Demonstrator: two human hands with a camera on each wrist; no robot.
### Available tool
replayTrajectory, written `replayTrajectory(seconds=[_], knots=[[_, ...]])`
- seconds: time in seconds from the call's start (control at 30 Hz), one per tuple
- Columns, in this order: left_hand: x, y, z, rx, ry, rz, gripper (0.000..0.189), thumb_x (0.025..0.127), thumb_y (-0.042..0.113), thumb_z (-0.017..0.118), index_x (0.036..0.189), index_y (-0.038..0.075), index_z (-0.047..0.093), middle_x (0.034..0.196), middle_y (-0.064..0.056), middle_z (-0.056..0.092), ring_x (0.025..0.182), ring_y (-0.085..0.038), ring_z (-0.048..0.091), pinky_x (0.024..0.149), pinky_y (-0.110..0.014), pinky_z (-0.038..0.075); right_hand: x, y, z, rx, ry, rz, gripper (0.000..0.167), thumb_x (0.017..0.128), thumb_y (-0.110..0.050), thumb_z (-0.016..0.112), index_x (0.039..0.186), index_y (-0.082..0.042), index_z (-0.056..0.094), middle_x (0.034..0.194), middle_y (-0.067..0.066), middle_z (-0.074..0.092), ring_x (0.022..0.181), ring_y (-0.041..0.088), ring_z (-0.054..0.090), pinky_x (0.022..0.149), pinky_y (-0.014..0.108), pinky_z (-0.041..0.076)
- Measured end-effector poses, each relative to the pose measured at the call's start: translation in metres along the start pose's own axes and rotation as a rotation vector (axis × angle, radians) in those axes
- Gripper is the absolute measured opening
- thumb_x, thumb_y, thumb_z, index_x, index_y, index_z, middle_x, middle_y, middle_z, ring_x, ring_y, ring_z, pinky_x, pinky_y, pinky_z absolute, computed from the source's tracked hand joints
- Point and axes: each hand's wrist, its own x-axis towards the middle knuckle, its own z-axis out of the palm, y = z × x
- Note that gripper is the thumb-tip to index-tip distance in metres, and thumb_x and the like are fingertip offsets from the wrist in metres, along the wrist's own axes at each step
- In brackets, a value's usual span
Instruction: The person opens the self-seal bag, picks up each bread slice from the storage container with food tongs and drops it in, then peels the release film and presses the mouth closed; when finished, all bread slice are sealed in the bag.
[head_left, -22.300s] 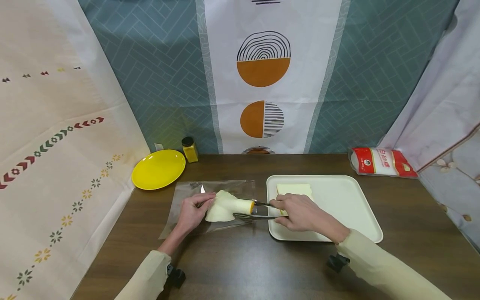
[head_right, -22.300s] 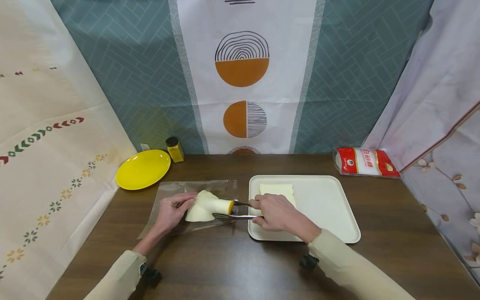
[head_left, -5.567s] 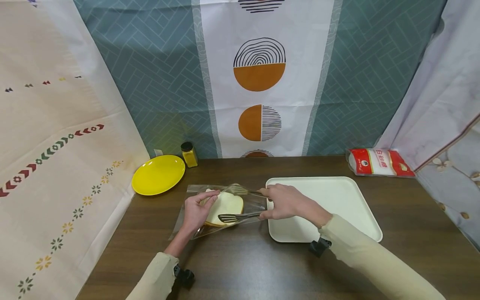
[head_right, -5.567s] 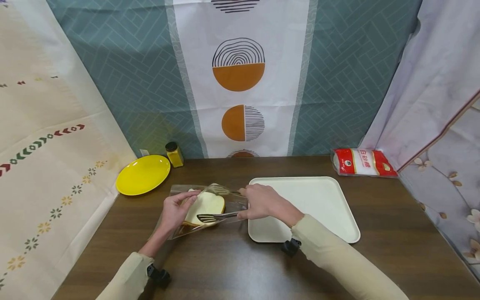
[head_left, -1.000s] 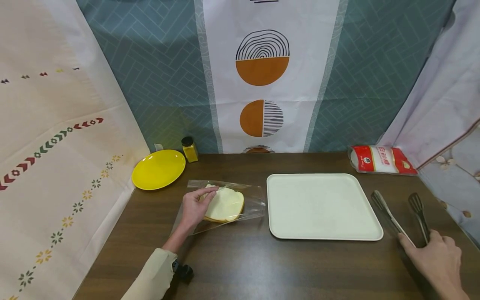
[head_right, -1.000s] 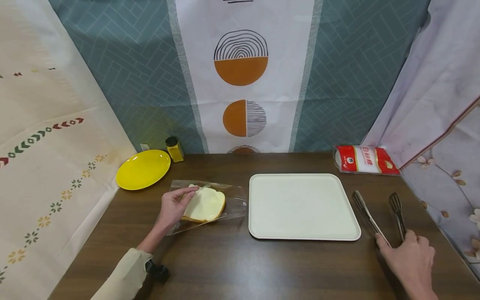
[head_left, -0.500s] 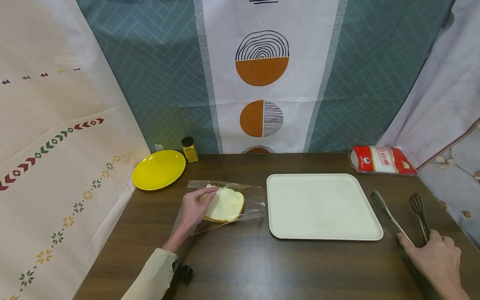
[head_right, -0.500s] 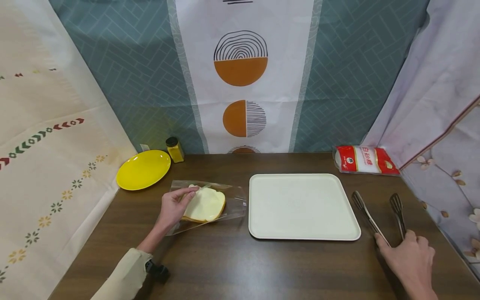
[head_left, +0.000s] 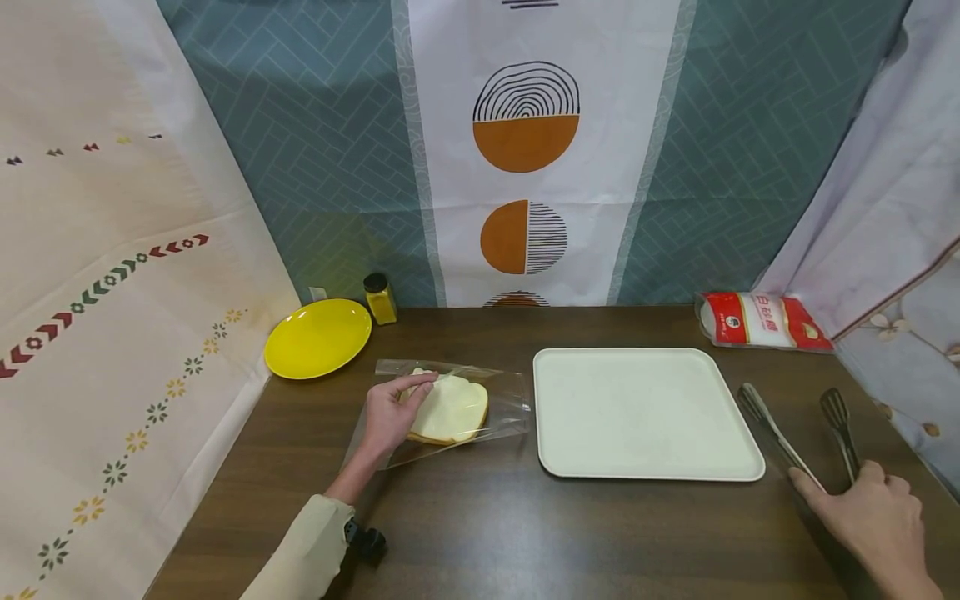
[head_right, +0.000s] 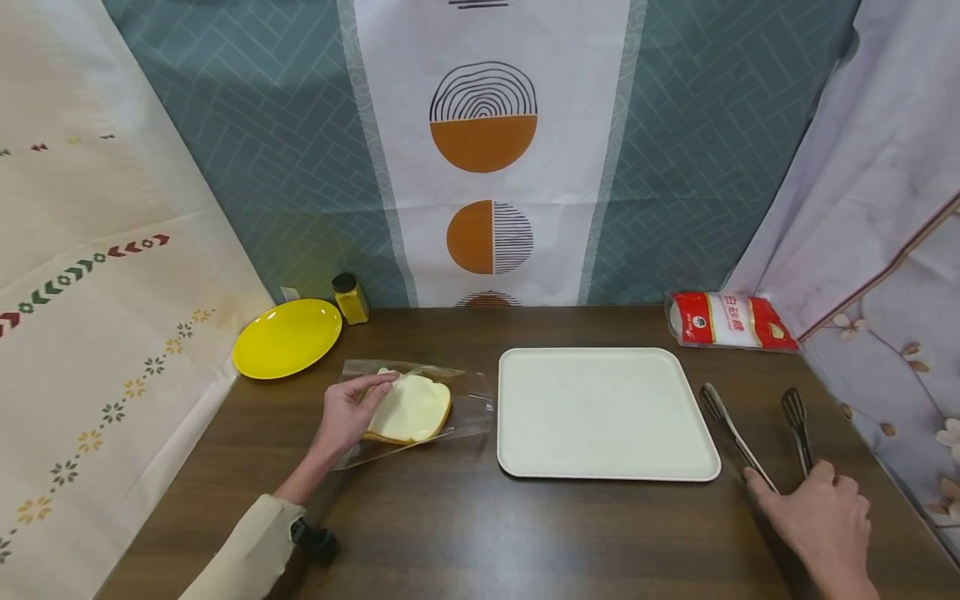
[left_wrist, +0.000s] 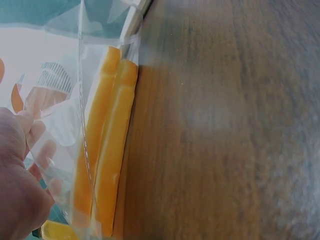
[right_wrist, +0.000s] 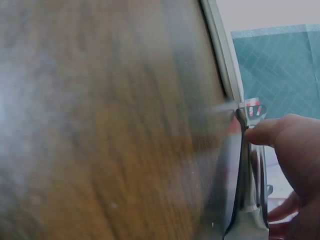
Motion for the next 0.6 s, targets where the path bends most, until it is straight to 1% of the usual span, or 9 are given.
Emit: replayTrajectory(seconds=[0.07, 0.13, 0.2, 0.27, 0.37, 0.43, 0.5, 0.53, 0.6], knots=[[0.0, 0.0, -0.001, 0.002, -0.003, -0.007, 0.014, 0.091, 0.005, 0.074, 0.104, 0.006, 0.08, 0.102, -0.002, 0.076, 0.106, -0.02, 0.068, 0.096, -0.041, 0.051, -0.004, -0.005, -0.002, 0.023, 0.033, 0.026, 0.097, 0.086, -0.059, 0.064, 0.115, 0.027, 0.03, 0.115, 0.056, 0.03, 0.106, 0.075, 0.032, 0.081, 0.077, 0.031], [0.0, 0.0, -0.001, 0.001, -0.008, -0.015, 0.015, 0.091, 0.006, 0.074, 0.105, 0.006, 0.079, 0.103, -0.002, 0.076, 0.107, -0.02, 0.068, 0.096, -0.041, 0.051, -0.009, -0.013, -0.004, 0.07, 0.111, 0.035, 0.095, 0.085, -0.055, 0.066, 0.122, 0.025, 0.031, 0.123, 0.055, 0.027, 0.114, 0.074, 0.027, 0.085, 0.079, 0.026], [0.0, 0.0, -0.001, -0.002, -0.011, -0.024, 0.015, 0.091, 0.006, 0.074, 0.105, 0.006, 0.079, 0.103, -0.003, 0.076, 0.108, -0.021, 0.067, 0.095, -0.041, 0.051, -0.014, -0.022, -0.007, 0.118, 0.203, -0.004, 0.086, 0.084, -0.046, 0.067, 0.125, 0.023, 0.036, 0.126, 0.052, 0.03, 0.115, 0.071, 0.029, 0.086, 0.078, 0.025], [0.0, 0.001, -0.001, -0.011, -0.013, -0.027, 0.015, 0.091, 0.005, 0.073, 0.105, 0.006, 0.079, 0.103, -0.004, 0.075, 0.108, -0.022, 0.067, 0.095, -0.043, 0.052, -0.021, -0.034, -0.011, 0.157, 0.255, -0.07, 0.073, 0.085, -0.039, 0.067, 0.123, 0.019, 0.047, 0.122, 0.047, 0.041, 0.111, 0.065, 0.039, 0.084, 0.074, 0.031], [-0.001, 0.002, -0.001, -0.02, -0.014, -0.031, 0.016, 0.091, 0.004, 0.073, 0.105, 0.006, 0.079, 0.104, -0.004, 0.075, 0.109, -0.023, 0.067, 0.094, -0.044, 0.052, -0.036, -0.06, -0.009, 0.234, 0.289, -0.186, 0.044, 0.088, -0.032, 0.068, 0.106, 0.009, 0.065, 0.098, 0.028, 0.064, 0.086, 0.041, 0.061, 0.07, 0.051, 0.046], [-0.001, 0.003, -0.002, -0.02, -0.016, -0.026, 0.016, 0.091, 0.004, 0.074, 0.105, 0.006, 0.079, 0.104, -0.005, 0.075, 0.109, -0.024, 0.067, 0.093, -0.045, 0.053, -0.049, -0.081, -0.003, 0.306, 0.272, -0.285, 0.027, 0.089, -0.027, 0.071, 0.092, 0.0, 0.072, 0.08, 0.013, 0.069, 0.067, 0.018, 0.063, 0.059, 0.033, 0.045], [0.0, 0.003, -0.001, -0.017, -0.016, -0.024, 0.015, 0.091, 0.004, 0.074, 0.105, 0.006, 0.079, 0.103, -0.005, 0.075, 0.108, -0.024, 0.068, 0.092, -0.045, 0.053, -0.063, -0.105, 0.008, 0.392, 0.22, -0.376, 0.015, 0.089, -0.022, 0.074, 0.084, -0.007, 0.073, 0.07, 0.001, 0.069, 0.056, 0.005, 0.058, 0.053, 0.022, 0.041], [0.0, 0.003, -0.001, -0.014, -0.016, -0.022, 0.015, 0.09, 0.004, 0.074, 0.105, 0.006, 0.079, 0.103, -0.005, 0.075, 0.107, -0.024, 0.068, 0.092, -0.045, 0.053, -0.071, -0.117, 0.013, 0.437, 0.166, -0.411, 0.013, 0.089, -0.02, 0.075, 0.083, -0.009, 0.073, 0.068, -0.002, 0.068, 0.054, 0.002, 0.057, 0.052, 0.019, 0.041], [0.001, 0.003, 0.0, -0.01, -0.015, -0.015, 0.015, 0.09, 0.003, 0.074, 0.104, 0.005, 0.079, 0.103, -0.005, 0.076, 0.106, -0.024, 0.068, 0.091, -0.045, 0.054, -0.087, -0.142, 0.023, 0.562, -0.017, -0.436, 0.01, 0.09, -0.017, 0.075, 0.086, -0.007, 0.072, 0.068, -0.002, 0.068, 0.054, 0.005, 0.06, 0.05, 0.02, 0.046]])
